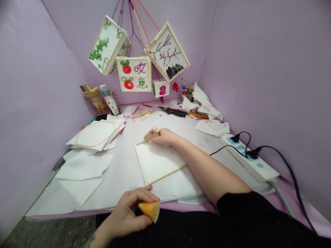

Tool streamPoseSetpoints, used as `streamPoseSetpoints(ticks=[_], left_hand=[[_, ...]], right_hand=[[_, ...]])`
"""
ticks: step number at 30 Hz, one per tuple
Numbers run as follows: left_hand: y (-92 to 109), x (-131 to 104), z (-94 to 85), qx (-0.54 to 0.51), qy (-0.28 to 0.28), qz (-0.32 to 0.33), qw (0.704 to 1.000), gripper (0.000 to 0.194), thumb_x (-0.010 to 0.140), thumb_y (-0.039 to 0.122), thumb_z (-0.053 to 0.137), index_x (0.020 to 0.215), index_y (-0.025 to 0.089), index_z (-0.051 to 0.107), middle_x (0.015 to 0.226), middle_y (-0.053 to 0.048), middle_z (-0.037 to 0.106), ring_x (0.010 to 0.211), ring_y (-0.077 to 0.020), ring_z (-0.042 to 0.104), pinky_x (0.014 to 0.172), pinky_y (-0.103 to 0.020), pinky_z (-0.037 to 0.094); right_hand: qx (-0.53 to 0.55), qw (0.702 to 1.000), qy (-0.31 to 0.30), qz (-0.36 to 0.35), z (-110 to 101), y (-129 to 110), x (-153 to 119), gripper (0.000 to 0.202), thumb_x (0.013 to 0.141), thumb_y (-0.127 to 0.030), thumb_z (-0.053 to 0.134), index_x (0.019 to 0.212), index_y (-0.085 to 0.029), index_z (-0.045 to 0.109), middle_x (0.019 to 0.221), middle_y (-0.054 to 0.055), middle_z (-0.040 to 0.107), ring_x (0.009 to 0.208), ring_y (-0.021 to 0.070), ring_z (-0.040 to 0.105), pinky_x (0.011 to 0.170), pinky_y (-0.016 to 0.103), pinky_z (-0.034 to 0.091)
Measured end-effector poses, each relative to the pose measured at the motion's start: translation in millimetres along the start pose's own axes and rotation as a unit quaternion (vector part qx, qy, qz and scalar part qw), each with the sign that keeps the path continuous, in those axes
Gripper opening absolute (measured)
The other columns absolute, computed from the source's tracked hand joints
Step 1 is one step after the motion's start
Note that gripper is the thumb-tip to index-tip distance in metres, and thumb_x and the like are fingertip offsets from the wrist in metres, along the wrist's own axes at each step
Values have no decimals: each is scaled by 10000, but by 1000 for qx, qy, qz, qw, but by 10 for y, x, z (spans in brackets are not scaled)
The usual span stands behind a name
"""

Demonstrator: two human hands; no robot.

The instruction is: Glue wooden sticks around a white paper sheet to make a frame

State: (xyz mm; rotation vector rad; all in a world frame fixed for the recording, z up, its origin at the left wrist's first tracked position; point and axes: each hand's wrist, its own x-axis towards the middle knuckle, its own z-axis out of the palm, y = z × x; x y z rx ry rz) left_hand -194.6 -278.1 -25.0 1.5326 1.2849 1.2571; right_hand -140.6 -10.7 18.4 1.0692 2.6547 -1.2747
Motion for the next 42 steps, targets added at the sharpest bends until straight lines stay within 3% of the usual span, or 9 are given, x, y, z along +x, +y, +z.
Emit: streamPoseSetpoints(ticks=[4,21,42], left_hand=[[-11,-1,-2,0,-2,-6,1000,350,693,251,754,1007,205,607,1023,-48,705,947,-172,656,1098,-460,317],[24,10,-2,5,1,-1,1000,350,687,226,755,1005,206,610,1023,-44,706,948,-175,661,1097,-456,322],[19,7,6,5,5,12,1000,377,675,199,767,1014,224,604,1023,-22,708,947,-158,661,1101,-429,320]], right_hand=[[-3,1000,-24,-9,7,9,2,221,712,-297,643,860,-134,657,749,27,638,624,119,562,480,176,372],[-1,1000,-16,-10,48,-30,-12,216,737,-315,620,845,-129,646,657,13,592,536,107,524,442,183,345],[-15,1000,-16,-5,62,-12,5,248,728,-330,649,867,-125,650,708,26,620,566,111,542,448,182,339]])
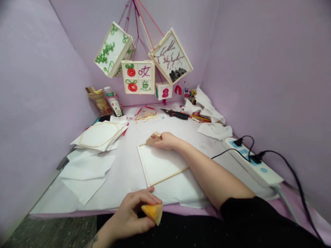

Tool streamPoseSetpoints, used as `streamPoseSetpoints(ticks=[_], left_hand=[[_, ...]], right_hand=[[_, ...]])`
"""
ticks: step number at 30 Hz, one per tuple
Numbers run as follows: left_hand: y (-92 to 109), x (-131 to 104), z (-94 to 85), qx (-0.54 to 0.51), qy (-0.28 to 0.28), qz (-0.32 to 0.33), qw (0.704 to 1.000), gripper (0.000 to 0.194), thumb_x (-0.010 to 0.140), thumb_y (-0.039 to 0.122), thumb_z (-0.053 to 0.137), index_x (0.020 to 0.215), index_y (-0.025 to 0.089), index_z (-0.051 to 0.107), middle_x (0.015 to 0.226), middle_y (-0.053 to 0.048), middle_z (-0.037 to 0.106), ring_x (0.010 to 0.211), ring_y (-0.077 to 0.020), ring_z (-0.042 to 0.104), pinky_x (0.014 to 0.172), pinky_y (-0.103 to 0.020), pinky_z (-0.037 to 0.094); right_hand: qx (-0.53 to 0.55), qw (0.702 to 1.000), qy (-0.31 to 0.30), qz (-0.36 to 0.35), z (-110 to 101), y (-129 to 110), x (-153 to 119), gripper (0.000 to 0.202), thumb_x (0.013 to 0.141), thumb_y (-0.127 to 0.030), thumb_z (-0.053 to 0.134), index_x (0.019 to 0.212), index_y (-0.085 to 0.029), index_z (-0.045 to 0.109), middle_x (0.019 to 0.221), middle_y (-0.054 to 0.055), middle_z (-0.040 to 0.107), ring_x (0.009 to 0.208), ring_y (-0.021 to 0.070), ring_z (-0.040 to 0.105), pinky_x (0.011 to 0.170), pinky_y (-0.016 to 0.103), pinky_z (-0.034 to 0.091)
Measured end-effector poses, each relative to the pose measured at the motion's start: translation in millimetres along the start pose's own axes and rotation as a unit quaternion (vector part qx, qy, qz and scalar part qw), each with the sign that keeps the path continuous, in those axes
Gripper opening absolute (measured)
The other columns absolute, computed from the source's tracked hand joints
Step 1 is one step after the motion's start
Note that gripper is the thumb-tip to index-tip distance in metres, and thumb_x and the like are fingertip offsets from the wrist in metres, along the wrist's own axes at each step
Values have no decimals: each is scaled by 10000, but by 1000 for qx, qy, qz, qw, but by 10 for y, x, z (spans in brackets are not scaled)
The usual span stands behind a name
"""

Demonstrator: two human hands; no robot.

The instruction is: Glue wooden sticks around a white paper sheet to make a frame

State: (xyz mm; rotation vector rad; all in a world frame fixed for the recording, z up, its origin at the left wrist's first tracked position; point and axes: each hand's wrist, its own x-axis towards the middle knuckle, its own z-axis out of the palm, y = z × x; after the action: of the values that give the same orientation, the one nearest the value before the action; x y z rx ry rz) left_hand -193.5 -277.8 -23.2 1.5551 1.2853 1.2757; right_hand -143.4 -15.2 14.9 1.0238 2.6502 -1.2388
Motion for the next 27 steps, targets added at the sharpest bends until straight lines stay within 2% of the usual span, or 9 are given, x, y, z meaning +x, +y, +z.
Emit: streamPoseSetpoints(ticks=[6,15,19,23,27], left_hand=[[-3,-12,4,3,-2,2,1000,390,675,189,768,1025,231,601,1024,-17,706,953,-154,659,1102,-419,318],[-31,-2,-3,-20,1,-13,1000,366,677,223,767,1010,218,613,1017,-37,707,944,-171,657,1095,-434,313],[-23,-10,1,-86,26,-35,995,344,671,294,782,958,200,617,999,-55,708,958,-187,644,1065,-430,338],[195,14,-7,-284,71,-51,955,395,703,429,756,960,204,559,986,-62,702,949,-186,643,871,-334,470],[625,110,5,-383,49,4,923,398,691,426,771,953,225,550,953,-27,699,899,-159,651,874,-318,467]], right_hand=[[17,1000,2,-5,-4,-4,-12,213,738,-318,629,834,-129,638,651,14,585,512,102,505,432,188,329],[27,999,11,-17,-8,13,9,158,752,-284,607,801,-134,624,662,12,575,549,100,507,456,181,343],[7,1000,2,-9,11,0,6,185,743,-304,626,805,-129,627,646,14,573,528,100,502,437,184,325],[19,1000,4,-4,12,0,0,194,736,-313,635,802,-131,627,644,16,583,531,101,506,441,183,336],[39,999,4,-12,15,-1,-11,184,731,-305,633,804,-136,624,637,9,581,516,100,495,446,196,339]])
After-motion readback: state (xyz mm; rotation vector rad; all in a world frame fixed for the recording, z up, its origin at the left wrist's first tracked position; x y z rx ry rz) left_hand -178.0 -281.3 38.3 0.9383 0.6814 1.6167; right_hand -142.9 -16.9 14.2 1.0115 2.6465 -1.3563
